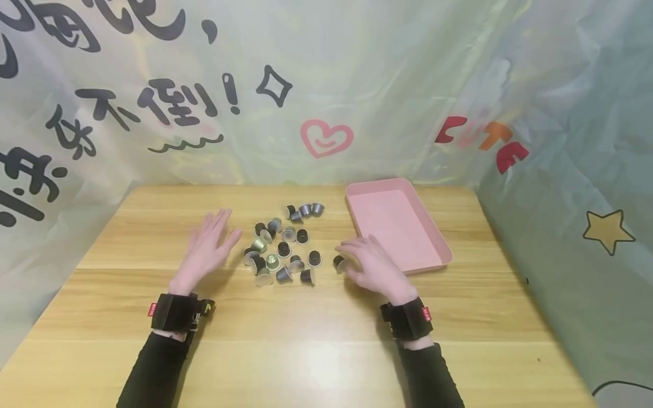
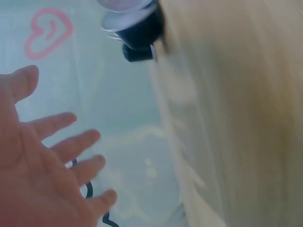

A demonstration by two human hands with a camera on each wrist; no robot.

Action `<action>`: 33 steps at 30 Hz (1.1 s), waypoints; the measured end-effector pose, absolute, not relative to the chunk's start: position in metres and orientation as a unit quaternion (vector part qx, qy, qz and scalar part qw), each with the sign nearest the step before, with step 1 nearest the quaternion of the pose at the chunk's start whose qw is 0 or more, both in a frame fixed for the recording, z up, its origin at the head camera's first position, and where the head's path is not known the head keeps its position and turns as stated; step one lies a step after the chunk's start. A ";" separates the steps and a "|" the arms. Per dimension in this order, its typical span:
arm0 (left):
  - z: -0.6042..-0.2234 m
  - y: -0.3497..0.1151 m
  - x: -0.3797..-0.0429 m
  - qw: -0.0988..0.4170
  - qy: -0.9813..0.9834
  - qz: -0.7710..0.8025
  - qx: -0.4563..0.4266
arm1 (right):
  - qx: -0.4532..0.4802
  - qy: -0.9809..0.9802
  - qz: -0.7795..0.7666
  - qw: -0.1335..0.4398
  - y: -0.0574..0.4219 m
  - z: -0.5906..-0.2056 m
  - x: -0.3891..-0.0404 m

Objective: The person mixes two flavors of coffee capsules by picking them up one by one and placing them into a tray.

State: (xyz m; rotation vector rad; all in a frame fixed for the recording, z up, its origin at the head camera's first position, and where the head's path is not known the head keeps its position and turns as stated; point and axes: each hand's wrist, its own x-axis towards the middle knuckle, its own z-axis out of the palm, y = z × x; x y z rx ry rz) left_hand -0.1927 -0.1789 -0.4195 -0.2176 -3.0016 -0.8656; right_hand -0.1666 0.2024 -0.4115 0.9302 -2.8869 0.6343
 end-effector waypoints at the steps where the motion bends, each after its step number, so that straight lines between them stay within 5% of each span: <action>1: -0.419 -0.178 -0.193 0.009 -0.952 -0.295 -0.079 | 0.302 -0.932 0.199 0.017 0.201 -0.412 -0.166; 13: -0.405 -0.157 -0.191 0.040 -0.846 -0.504 -0.167 | 0.315 -0.935 0.160 0.016 0.189 -0.422 -0.166; 33: -0.413 -0.129 -0.187 0.008 -0.833 -0.509 -0.217 | 0.337 -0.937 0.083 0.047 0.171 -0.428 -0.171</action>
